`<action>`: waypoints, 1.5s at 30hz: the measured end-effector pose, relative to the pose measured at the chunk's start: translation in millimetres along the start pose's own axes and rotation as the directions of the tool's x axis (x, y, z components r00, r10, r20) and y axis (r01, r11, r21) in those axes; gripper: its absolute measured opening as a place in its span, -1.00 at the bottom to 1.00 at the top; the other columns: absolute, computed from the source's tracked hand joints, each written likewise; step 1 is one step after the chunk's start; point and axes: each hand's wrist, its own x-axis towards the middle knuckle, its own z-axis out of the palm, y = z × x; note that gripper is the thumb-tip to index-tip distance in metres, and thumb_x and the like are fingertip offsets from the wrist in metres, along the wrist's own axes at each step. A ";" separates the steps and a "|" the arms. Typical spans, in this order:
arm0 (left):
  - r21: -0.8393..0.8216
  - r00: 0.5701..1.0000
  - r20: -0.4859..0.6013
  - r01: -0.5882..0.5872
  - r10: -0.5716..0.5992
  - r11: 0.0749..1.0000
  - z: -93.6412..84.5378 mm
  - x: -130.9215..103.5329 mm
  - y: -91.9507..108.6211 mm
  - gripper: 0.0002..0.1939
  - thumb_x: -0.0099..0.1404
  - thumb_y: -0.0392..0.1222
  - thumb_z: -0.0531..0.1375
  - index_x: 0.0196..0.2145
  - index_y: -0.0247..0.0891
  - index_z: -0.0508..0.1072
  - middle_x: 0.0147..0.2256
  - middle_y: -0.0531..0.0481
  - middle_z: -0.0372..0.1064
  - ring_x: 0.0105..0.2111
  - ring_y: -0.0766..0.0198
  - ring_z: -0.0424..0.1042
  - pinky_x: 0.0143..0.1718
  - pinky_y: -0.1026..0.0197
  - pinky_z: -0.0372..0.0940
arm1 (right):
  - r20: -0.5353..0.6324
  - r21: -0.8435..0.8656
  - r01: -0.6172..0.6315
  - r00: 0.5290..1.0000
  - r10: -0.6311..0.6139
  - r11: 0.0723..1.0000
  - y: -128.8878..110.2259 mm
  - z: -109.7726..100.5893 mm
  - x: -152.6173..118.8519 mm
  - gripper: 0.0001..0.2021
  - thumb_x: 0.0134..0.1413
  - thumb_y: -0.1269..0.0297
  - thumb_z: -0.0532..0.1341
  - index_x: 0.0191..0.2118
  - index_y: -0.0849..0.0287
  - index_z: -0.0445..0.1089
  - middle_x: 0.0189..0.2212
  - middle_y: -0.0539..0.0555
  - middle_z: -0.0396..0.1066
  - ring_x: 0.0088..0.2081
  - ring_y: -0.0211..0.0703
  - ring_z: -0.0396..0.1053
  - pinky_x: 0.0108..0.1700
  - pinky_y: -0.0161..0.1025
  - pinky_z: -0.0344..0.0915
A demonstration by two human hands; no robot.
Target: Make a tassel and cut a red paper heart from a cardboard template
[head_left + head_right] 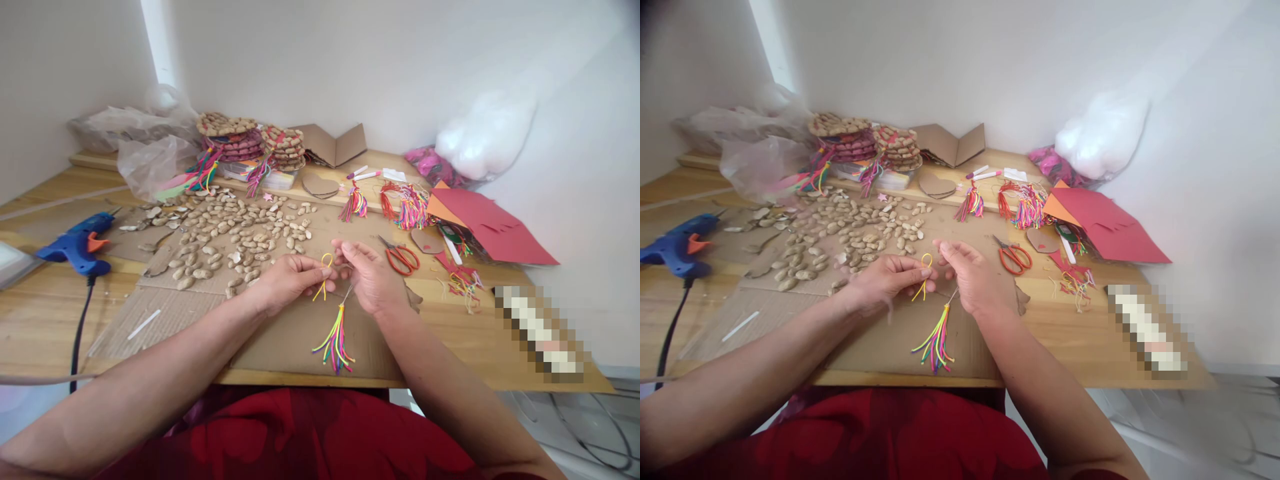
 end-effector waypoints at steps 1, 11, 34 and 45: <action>0.004 1.000 -0.006 0.001 -0.001 1.000 0.2 -0.1 0.5 -0.67 0.12 0.10 0.39 -0.32 -0.23 0.68 -0.40 -0.10 0.59 -0.55 0.39 0.21 -0.51 0.31 0.09 | -0.004 -0.015 0.013 1.000 -0.013 1.000 -0.8 -1.6 0.3 -0.69 0.02 -0.02 0.39 -0.19 0.06 0.60 -0.28 0.03 0.50 -0.33 -0.24 0.36 -0.41 -0.30 0.19; 0.059 0.997 0.069 0.037 -0.041 0.998 -1.3 -1.3 3.6 -0.68 0.11 0.05 0.41 -0.33 -0.27 0.66 -0.40 -0.06 0.58 -0.56 0.45 0.21 -0.51 0.36 0.09 | 0.098 -0.076 -0.037 0.994 0.045 0.996 -3.6 7.1 -4.3 -0.72 -0.08 0.04 0.45 -0.33 0.14 0.56 -0.56 -0.07 0.43 -0.57 -0.32 0.29 -0.47 -0.29 0.19; 0.133 0.959 0.103 0.251 -0.265 0.959 -2.7 -0.7 3.8 -0.64 0.10 0.07 0.42 -0.29 -0.27 0.65 -0.29 -0.12 0.63 -0.37 0.28 0.58 -0.49 0.38 0.33 | 0.048 -0.316 0.131 0.991 -0.122 0.940 -7.8 -4.5 0.4 -0.72 0.02 0.05 0.39 -0.26 0.16 0.60 -0.40 0.02 0.49 -0.34 -0.22 0.37 -0.26 -0.23 0.29; 0.094 0.948 0.106 0.291 -0.301 0.952 -2.5 -2.0 6.6 -0.54 -0.02 0.15 0.47 -0.32 -0.28 0.65 -0.31 -0.12 0.63 -0.37 0.27 0.58 -0.45 0.35 0.36 | 0.060 -0.332 0.135 0.991 -0.121 0.934 -10.5 -6.1 -0.1 -0.69 0.05 0.05 0.38 -0.19 0.16 0.59 -0.33 0.05 0.53 -0.30 -0.21 0.39 -0.28 -0.25 0.28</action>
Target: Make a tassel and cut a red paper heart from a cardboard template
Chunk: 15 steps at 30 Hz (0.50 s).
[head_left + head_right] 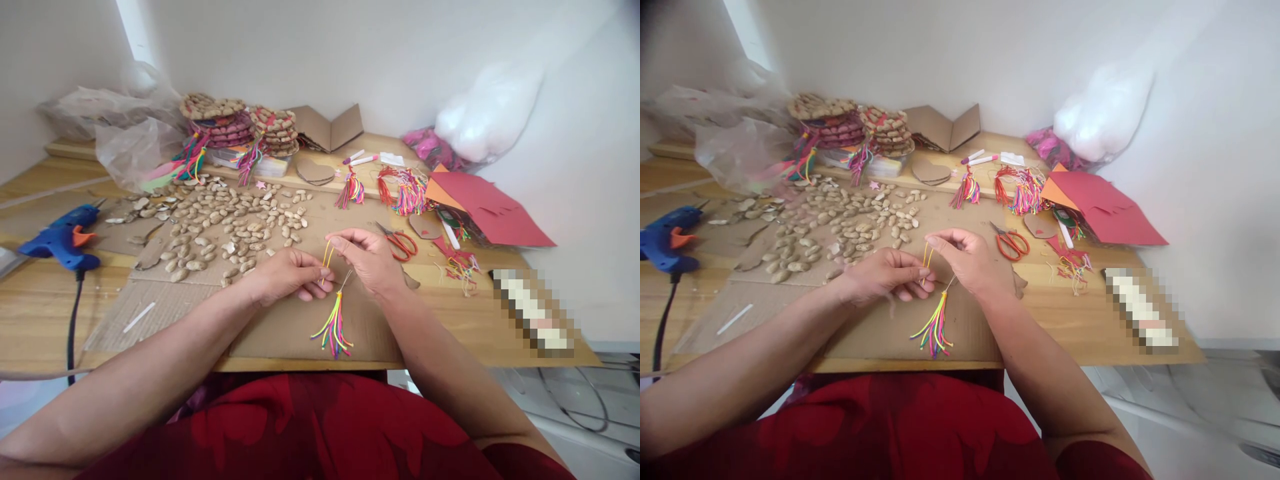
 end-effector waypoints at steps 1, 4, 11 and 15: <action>0.000 1.000 -0.005 -0.004 0.004 1.000 -0.1 -0.2 0.2 -0.54 -0.01 0.16 0.46 -0.32 -0.29 0.64 -0.31 -0.13 0.63 -0.38 0.27 0.58 -0.45 0.36 0.36 | 0.024 0.011 -0.009 1.000 0.009 1.000 0.2 -0.6 -0.2 -0.67 0.06 0.03 0.37 -0.15 0.15 0.59 -0.31 0.06 0.53 -0.30 -0.21 0.39 -0.29 -0.25 0.28; -0.017 0.999 -0.031 -0.040 0.040 0.999 -1.2 -0.3 0.4 -0.51 -0.02 0.19 0.46 -0.32 -0.29 0.64 -0.31 -0.13 0.63 -0.36 0.26 0.58 -0.45 0.36 0.35 | 0.175 0.036 -0.089 0.981 0.082 0.995 -0.8 -2.0 -1.0 -0.63 0.11 -0.05 0.33 -0.16 0.16 0.58 -0.35 0.05 0.51 -0.37 -0.25 0.36 -0.35 -0.27 0.24; -0.039 0.993 -0.064 -0.106 0.103 0.994 -1.9 0.4 2.2 -0.45 -0.08 0.26 0.47 -0.35 -0.31 0.64 -0.30 -0.14 0.62 -0.36 0.26 0.57 -0.42 0.34 0.38 | 0.399 0.107 -0.248 0.898 0.187 0.963 -1.6 -1.2 -2.3 -0.59 -0.01 0.08 0.43 -0.05 0.17 0.57 -0.42 0.00 0.52 -0.38 -0.26 0.38 -0.33 -0.30 0.25; -0.047 0.993 -0.062 -0.107 0.104 0.993 -1.8 1.1 1.3 -0.48 -0.05 0.23 0.47 -0.37 -0.31 0.63 -0.28 -0.16 0.62 -0.36 0.26 0.57 -0.41 0.33 0.37 | 0.389 0.091 -0.206 0.908 0.155 0.974 -0.5 -3.0 -1.9 -0.59 0.03 0.11 0.41 0.00 0.13 0.57 -0.36 0.02 0.56 -0.34 -0.25 0.41 -0.25 -0.27 0.29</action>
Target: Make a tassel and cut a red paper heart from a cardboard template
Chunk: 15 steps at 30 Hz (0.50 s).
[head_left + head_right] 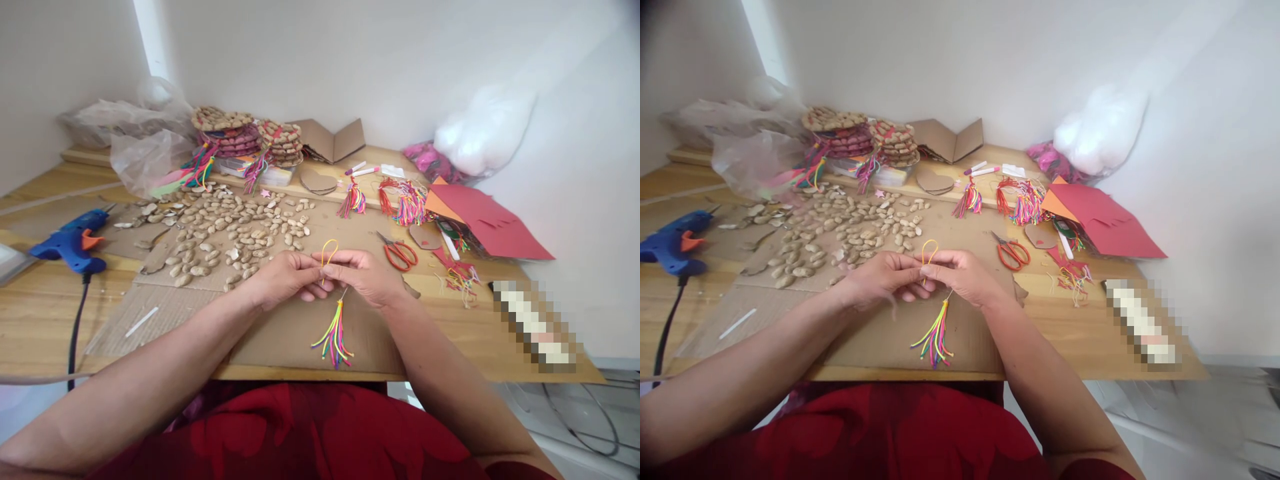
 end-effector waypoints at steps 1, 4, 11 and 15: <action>-0.010 1.000 -0.005 -0.006 0.006 1.000 -0.4 0.3 -0.4 -0.50 -0.04 0.21 0.47 -0.37 -0.31 0.63 -0.28 -0.16 0.62 -0.36 0.27 0.57 -0.42 0.33 0.37 | -0.010 -0.035 0.013 1.000 -0.013 0.999 -0.2 -0.9 -0.1 -0.61 0.06 0.09 0.39 -0.01 0.14 0.58 -0.37 0.02 0.56 -0.35 -0.25 0.41 -0.25 -0.27 0.28; -0.060 0.998 -0.052 -0.036 0.032 0.998 -2.1 1.0 -1.3 -0.53 0.00 0.17 0.47 -0.31 -0.30 0.63 -0.30 -0.13 0.62 -0.37 0.26 0.58 -0.43 0.33 0.37 | -0.087 -0.156 0.063 0.993 -0.077 0.986 0.3 -4.2 0.4 -0.64 0.14 -0.01 0.32 -0.10 0.15 0.62 -0.36 0.06 0.57 -0.35 -0.22 0.41 -0.29 -0.26 0.27; -0.103 0.991 -0.116 -0.075 0.063 0.992 -3.8 1.6 -2.6 -0.61 0.12 0.08 0.44 -0.27 -0.31 0.62 -0.31 -0.14 0.62 -0.38 0.27 0.58 -0.42 0.33 0.36 | -0.272 -0.239 0.088 0.950 -0.154 0.967 7.9 -10.4 4.8 -0.50 0.25 -0.14 0.16 -0.25 0.19 0.65 -0.39 0.13 0.55 -0.35 -0.16 0.41 -0.32 -0.23 0.27; -0.127 0.986 -0.145 -0.098 0.079 0.987 -2.6 2.2 -3.1 -0.69 0.19 0.00 0.41 -0.26 -0.32 0.62 -0.33 -0.12 0.62 -0.40 0.30 0.57 -0.42 0.35 0.36 | -0.290 -0.223 0.102 0.942 -0.166 0.969 8.7 -9.8 5.1 -0.61 0.21 0.06 0.26 0.07 0.11 0.54 -0.24 0.08 0.56 -0.36 -0.23 0.39 -0.34 -0.26 0.24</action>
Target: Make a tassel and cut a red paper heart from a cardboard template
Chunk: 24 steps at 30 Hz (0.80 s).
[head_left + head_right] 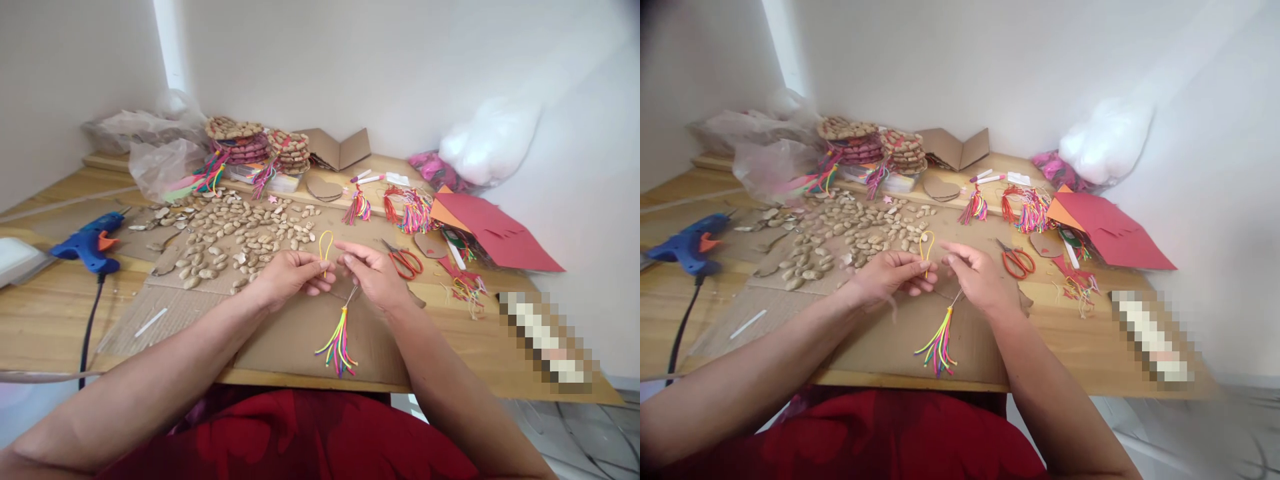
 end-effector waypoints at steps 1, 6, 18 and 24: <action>-0.002 1.000 -0.007 0.000 0.000 1.000 0.2 0.3 0.0 -0.71 0.21 -0.01 0.40 -0.26 -0.32 0.62 -0.34 -0.12 0.62 -0.41 0.31 0.57 -0.43 0.35 0.36 | -0.006 0.017 -0.004 1.000 0.004 1.000 -0.4 0.2 0.0 -0.58 0.19 0.08 0.27 0.12 0.09 0.51 -0.24 0.08 0.55 -0.36 -0.24 0.38 -0.35 -0.27 0.23; 0.001 1.000 0.009 0.006 -0.006 1.000 0.0 1.8 -0.5 -0.71 0.22 -0.01 0.39 -0.26 -0.31 0.61 -0.32 -0.12 0.62 -0.40 0.31 0.57 -0.42 0.34 0.36 | -0.016 0.114 -0.043 0.999 0.045 0.993 -2.1 -1.0 1.4 -0.45 0.23 -0.18 0.14 0.01 0.19 0.56 -0.34 0.12 0.50 -0.39 -0.20 0.38 -0.46 -0.28 0.16; 0.020 1.000 0.020 0.012 -0.012 1.000 -0.1 1.4 0.2 -0.66 0.16 0.03 0.42 -0.27 -0.31 0.62 -0.34 -0.11 0.61 -0.40 0.30 0.57 -0.42 0.33 0.36 | 0.063 0.093 -0.055 0.997 0.049 0.994 -3.6 1.8 0.2 -0.54 0.22 -0.07 0.21 -0.05 0.24 0.56 -0.42 0.09 0.50 -0.40 -0.19 0.41 -0.44 -0.28 0.20; 0.056 0.998 0.061 -0.003 0.000 0.998 -1.5 0.4 -0.4 -0.61 0.14 0.11 0.41 -0.28 -0.29 0.62 -0.34 -0.10 0.61 -0.40 0.30 0.56 -0.42 0.34 0.35 | 0.106 0.079 -0.062 0.993 0.053 0.995 -5.1 1.8 -2.5 -0.46 0.27 -0.17 0.13 -0.06 0.24 0.57 -0.50 0.05 0.46 -0.46 -0.24 0.36 -0.41 -0.27 0.22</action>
